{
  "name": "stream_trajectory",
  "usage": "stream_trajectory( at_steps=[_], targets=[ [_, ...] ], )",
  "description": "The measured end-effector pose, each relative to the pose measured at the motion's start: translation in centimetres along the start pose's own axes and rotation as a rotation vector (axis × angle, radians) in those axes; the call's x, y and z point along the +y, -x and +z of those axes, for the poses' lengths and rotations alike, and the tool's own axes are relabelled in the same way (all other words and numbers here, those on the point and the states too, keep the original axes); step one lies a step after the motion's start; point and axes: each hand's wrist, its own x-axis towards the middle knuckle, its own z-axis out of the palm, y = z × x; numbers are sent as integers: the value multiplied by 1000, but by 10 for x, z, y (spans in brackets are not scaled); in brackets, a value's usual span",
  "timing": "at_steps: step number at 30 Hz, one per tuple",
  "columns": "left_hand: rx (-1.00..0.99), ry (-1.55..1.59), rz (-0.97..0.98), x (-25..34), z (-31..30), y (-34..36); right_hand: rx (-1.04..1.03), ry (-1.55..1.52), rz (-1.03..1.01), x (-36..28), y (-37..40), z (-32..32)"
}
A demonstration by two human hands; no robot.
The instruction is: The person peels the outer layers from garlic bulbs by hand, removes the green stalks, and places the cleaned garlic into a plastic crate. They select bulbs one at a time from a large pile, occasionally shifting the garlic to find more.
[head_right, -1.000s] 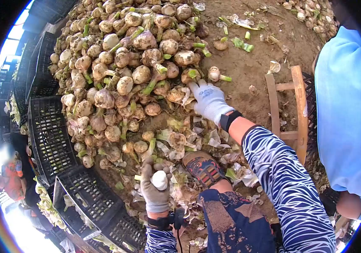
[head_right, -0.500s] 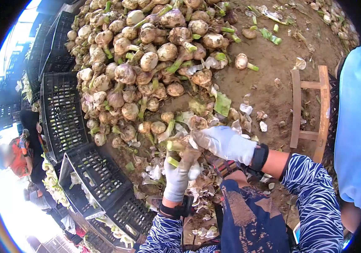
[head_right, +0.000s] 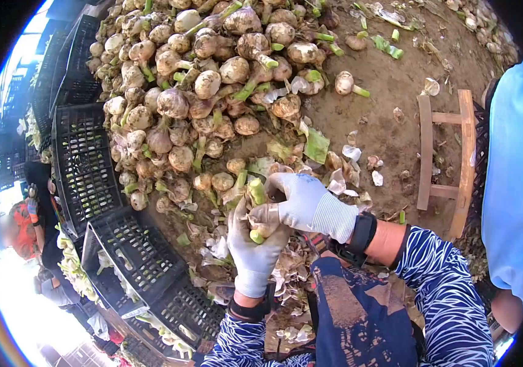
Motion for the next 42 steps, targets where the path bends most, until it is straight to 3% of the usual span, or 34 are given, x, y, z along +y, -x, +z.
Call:
stream_trajectory(
  at_steps=[6, 9, 11, 13, 14, 15, 17, 19, 20, 21, 22, 28, 31, 35, 38, 41, 42],
  targets=[
    [-62, -40, -28, 8, -12, 1, -213, -350, 131, 5, 0, -10],
    [16, 557, -379, 13, -10, 1, -223, -629, 138, 19, 4, -9],
    [-37, 601, -334, 6, -18, -2, -194, -717, 177, 14, 9, -13],
    [-44, 673, -240, 10, -16, -8, -207, -679, 132, 8, 6, -19],
    [-29, 685, -307, 13, -15, -9, -212, -684, 110, 1, 8, -23],
    [-31, 547, -266, 12, -14, -9, -214, -687, 89, -5, 9, -26],
    [-38, 273, -183, 4, -10, -9, -128, -362, -119, 2, 2, -19],
    [9, -77, 42, 0, -10, -13, -41, 0, -263, 2, -3, -15],
    [39, -240, 151, 2, -12, -14, 1, 160, -220, -2, -3, -13],
    [69, -403, 259, 5, -13, -15, -15, 101, -178, 0, -3, -10],
    [66, -433, 243, 8, -15, -16, -31, 42, -135, 4, -4, -6],
    [0, -379, 129, 20, -20, -14, -29, -333, -72, -6, -1, -3],
    [-34, -175, 92, 25, -18, -16, -128, -555, 11, 3, -5, -5],
    [-107, 152, -176, 8, -20, -6, -275, -575, 176, 1, -1, -23],
    [-68, 357, -341, 14, -19, -5, -304, -568, 166, -1, 1, -28],
    [-91, 268, -216, 3, -21, -4, -204, -407, 49, 1, 1, -19],
    [-89, 312, -254, 5, -19, -2, -155, -321, -14, 2, 0, -16]
  ],
)
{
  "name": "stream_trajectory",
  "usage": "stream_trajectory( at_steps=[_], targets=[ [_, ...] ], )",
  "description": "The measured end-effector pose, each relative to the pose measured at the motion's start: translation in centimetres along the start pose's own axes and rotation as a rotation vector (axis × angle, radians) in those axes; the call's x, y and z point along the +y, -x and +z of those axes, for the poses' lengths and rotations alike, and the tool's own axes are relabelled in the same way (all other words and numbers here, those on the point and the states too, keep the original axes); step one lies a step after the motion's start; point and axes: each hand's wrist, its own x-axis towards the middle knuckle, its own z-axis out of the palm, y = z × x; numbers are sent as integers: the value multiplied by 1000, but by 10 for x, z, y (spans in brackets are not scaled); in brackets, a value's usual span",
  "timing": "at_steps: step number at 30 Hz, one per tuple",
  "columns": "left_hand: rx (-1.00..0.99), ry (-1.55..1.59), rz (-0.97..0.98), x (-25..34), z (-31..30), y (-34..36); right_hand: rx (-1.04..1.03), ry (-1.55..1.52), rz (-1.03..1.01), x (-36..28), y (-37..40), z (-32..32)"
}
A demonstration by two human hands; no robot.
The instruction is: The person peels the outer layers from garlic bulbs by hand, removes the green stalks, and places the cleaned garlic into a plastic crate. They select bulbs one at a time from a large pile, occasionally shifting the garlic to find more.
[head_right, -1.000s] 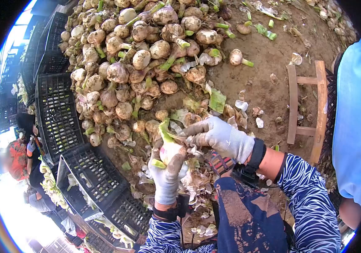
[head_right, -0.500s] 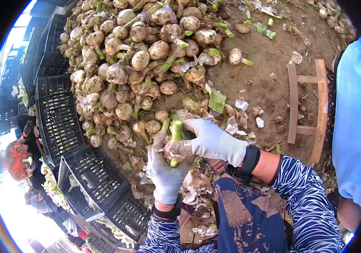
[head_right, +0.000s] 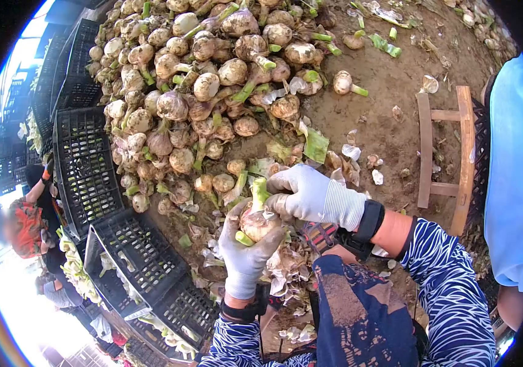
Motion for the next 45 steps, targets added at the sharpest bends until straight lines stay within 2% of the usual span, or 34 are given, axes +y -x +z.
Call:
stream_trajectory(
  at_steps=[2, 3, 5, 8, 10, 13, 14, 15, 17, 20, 23, 24, 25, 26, 28, 29, 31, 33, 34, 35, 37, 39, 40, 42, 45],
  targets=[
    [2, 91, -70, 6, 7, 4, 20, 124, -68, -5, -1, 0],
    [-69, 355, -166, 9, 6, 4, 31, 186, -103, -6, -1, 0],
    [-211, 885, -360, 14, 0, 4, -13, -90, -21, 1, -2, 1],
    [-351, 1242, -507, -3, 1, -8, 29, -368, 27, 8, -6, 10],
    [-210, 1041, -393, -10, 7, -9, 105, -445, 94, 1, -4, 15],
    [101, 696, -147, -14, 23, -4, 106, -252, 213, -9, 1, 16],
    [33, 490, -268, -21, 9, 1, -11, -209, 120, 1, 0, 15],
    [82, 627, -189, -9, 19, 0, -129, -163, 26, 3, -2, 16],
    [-133, 906, -310, -36, -6, 2, -280, -273, 273, -5, 2, 9],
    [-115, 875, -309, -31, -7, 4, -334, -211, 186, 16, 0, 1],
    [-123, 890, -319, -32, -13, 4, -229, 96, 59, 21, 1, -4],
    [-123, 890, -305, -22, -12, 6, -45, 459, -213, 24, -4, -9],
    [-125, 890, -291, -16, -12, 6, 50, 512, -190, 20, -4, -18],
    [-136, 935, -316, -31, -22, 10, 240, 764, -252, 29, -8, -29],
    [-80, 1010, -292, -15, -19, 15, 517, 929, -129, 35, -18, -62],
    [-4, 1034, -290, -8, -16, 18, 457, 1107, -65, 37, -16, -80],
    [-4, 1045, -353, -10, -21, 22, 138, 1312, 219, 19, -16, -76],
    [-65, 1007, -386, -21, -26, 21, 123, 1327, 130, 24, -7, -55],
    [-47, 996, -348, -28, -24, 18, 145, 1264, 17, 18, -3, -44],
    [22, 990, -359, -29, -20, 19, 186, 1193, -73, 20, 0, -35],
    [151, 968, -382, -28, -10, 19, 67, 930, -80, 5, 2, -15],
    [122, 903, -346, -28, -7, 18, 131, 735, -235, 1, 8, 9],
    [90, 871, -311, -32, -7, 16, 227, 771, -302, 9, 6, 19],
    [70, 735, -250, -30, -4, 16, 203, 806, -198, 8, 6, 28],
    [165, 881, -283, -33, 0, 15, 257, 901, -176, 10, 5, 28]
  ],
)
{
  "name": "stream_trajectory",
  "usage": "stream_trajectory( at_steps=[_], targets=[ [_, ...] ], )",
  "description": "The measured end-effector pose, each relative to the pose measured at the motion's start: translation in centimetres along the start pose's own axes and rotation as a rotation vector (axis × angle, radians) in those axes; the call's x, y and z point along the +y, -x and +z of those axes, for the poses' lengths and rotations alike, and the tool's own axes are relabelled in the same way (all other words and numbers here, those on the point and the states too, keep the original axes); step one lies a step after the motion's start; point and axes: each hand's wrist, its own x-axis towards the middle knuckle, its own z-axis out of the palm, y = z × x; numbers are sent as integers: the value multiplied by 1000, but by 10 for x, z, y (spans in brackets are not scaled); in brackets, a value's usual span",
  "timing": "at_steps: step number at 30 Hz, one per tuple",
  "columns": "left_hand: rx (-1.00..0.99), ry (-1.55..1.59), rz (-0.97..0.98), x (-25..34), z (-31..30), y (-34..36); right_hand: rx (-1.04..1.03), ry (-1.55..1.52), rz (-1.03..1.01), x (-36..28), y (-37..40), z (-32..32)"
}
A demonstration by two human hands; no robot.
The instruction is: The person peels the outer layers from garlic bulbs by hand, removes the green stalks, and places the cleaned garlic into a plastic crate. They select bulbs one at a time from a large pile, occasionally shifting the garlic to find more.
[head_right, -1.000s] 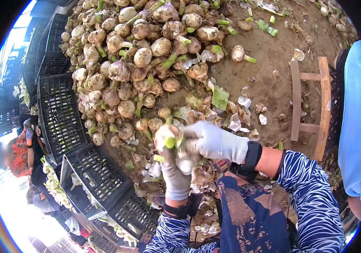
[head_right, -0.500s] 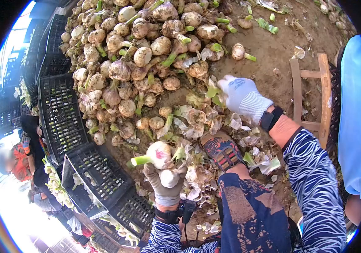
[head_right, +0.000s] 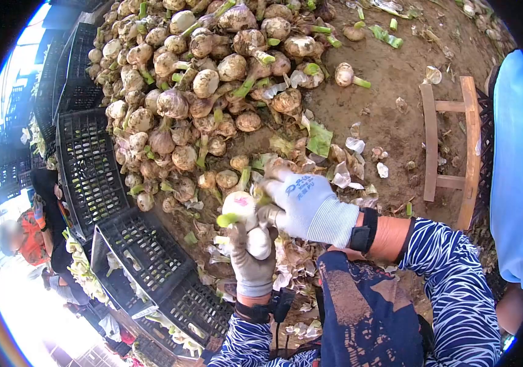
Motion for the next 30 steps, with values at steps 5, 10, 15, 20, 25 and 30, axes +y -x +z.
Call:
stream_trajectory(
  at_steps=[5, 10, 15, 20, 25, 30],
  targets=[
    [-63, 57, -17, 8, 3, 5, -314, 87, 40, 27, -5, -10],
    [19, 5, 65, -3, 4, 0, -60, -116, 24, 5, -1, -13],
    [14, -15, 69, -4, -7, 1, -15, -285, 5, 3, -6, 6],
    [-26, -9, 20, -3, -14, 0, 137, -248, -137, 2, -2, 15],
    [-162, 121, 35, 12, 20, 5, 95, 59, 107, 60, -11, 23],
    [-413, 239, -85, 6, 8, -8, -207, -151, 116, 46, -1, 27]
  ],
)
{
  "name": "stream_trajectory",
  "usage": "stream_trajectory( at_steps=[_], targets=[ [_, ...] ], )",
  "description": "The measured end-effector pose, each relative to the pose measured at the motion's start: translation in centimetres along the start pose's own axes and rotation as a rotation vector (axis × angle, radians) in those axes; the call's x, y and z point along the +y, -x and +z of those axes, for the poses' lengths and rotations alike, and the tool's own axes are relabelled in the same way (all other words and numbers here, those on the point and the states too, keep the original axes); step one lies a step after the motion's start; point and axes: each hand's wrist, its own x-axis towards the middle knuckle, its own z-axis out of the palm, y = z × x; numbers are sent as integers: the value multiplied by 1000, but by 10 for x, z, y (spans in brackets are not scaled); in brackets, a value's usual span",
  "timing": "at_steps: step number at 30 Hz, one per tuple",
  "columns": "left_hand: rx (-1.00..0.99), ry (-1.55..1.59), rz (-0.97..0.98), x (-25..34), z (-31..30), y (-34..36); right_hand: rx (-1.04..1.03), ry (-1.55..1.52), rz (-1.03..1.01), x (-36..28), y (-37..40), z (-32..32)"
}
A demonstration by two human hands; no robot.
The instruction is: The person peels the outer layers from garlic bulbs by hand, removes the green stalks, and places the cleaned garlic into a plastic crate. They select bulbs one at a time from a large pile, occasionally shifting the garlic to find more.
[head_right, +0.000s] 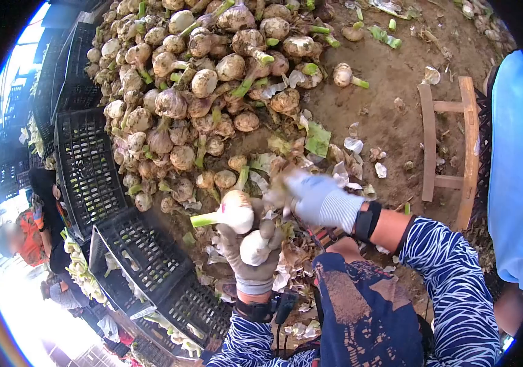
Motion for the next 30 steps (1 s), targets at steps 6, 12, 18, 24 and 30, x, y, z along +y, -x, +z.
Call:
stream_trajectory(
  at_steps=[6, 12, 18, 24, 30],
  targets=[
    [133, -125, -57, -4, -10, -7, -410, -477, -124, -24, 16, -8],
    [312, -282, 152, 7, -24, -12, -475, -469, -379, -32, 32, -39],
    [364, -549, 209, 6, -12, 2, 25, -378, -211, -43, 2, -57],
    [287, -484, 7, 10, -5, 17, -212, -505, -169, -37, -28, -50],
    [238, -529, -74, 13, -9, 20, -411, -1093, 153, -25, -22, -58]
  ],
)
